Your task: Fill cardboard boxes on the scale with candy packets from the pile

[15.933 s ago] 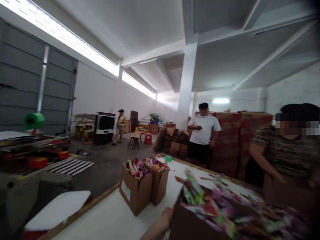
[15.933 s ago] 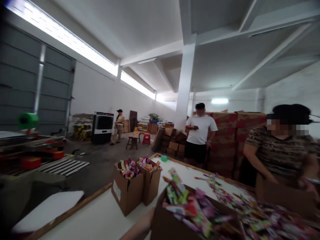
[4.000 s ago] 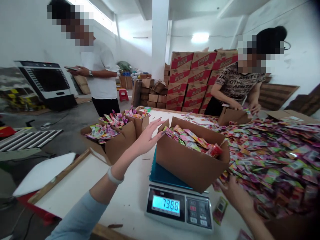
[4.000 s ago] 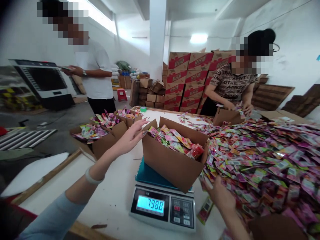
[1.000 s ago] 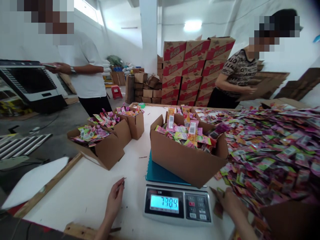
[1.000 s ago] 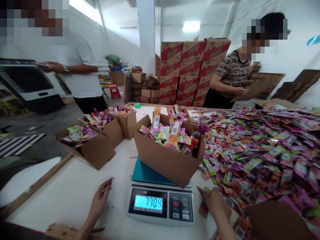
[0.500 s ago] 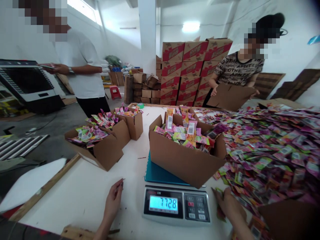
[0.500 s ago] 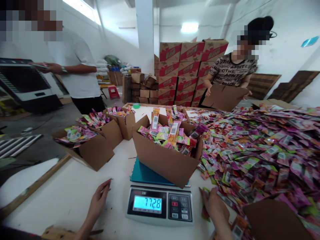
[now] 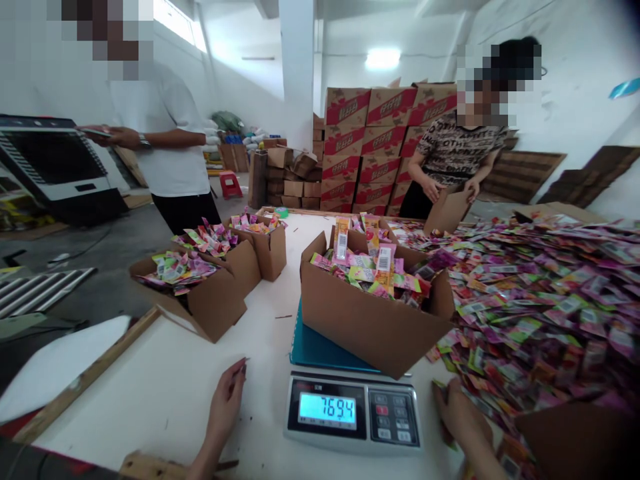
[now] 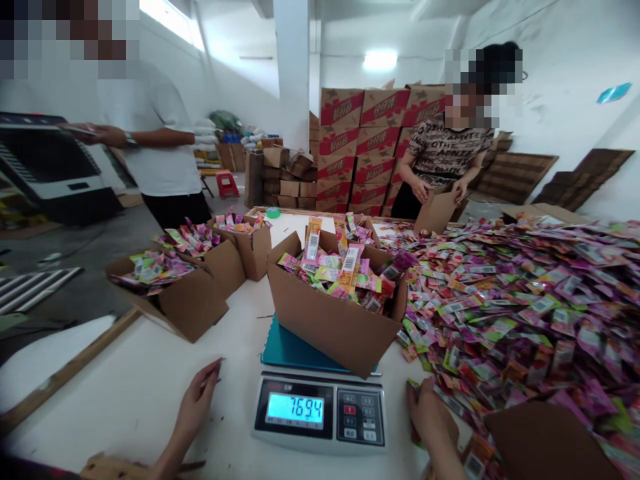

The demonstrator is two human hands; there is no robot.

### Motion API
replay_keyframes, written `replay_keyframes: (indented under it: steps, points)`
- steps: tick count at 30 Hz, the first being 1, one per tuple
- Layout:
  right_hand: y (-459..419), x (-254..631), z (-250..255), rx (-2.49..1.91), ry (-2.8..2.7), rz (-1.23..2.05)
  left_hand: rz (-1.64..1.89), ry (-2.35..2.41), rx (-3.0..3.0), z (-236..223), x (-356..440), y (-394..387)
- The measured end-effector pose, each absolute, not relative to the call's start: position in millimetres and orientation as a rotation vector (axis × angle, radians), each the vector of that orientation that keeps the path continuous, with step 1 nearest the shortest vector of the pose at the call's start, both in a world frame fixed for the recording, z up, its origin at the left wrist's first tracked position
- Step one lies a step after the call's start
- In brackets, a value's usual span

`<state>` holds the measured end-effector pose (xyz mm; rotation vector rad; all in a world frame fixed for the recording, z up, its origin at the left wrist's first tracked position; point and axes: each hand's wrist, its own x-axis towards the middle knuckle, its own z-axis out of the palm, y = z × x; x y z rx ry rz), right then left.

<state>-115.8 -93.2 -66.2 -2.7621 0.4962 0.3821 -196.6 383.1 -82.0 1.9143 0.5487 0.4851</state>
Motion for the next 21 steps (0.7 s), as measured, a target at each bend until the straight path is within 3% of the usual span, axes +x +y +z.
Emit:
replay_keyframes:
  steps: [8,10,13,15,18,21]
  points:
    - [-100.5,-109.0,-42.4,-2.794,0.517,0.344,0.497,0.557,1.926,-78.2,-198.0,381.6]
    - [-107.7,-103.9,-3.1,-2.764,0.581,0.033,0.500,0.553,1.930,-78.7,-198.2,381.9]
    - [-103.4,-100.7,90.5,-2.480,0.505,-0.852,0.473,0.550,1.944,-80.7,-198.0,384.2]
    - [-85.0,-102.0,159.1,-2.166,0.240,-1.273,0.446,0.549,1.948,-82.1,-197.2,386.8]
    - [-47.2,-100.9,235.0,-2.084,-0.188,-1.213,0.421,0.555,1.949,-82.9,-195.5,389.5]
    - [-31.2,-84.0,253.5,-2.148,-0.365,-0.980,0.431,0.574,1.924,-82.6,-194.9,388.4]
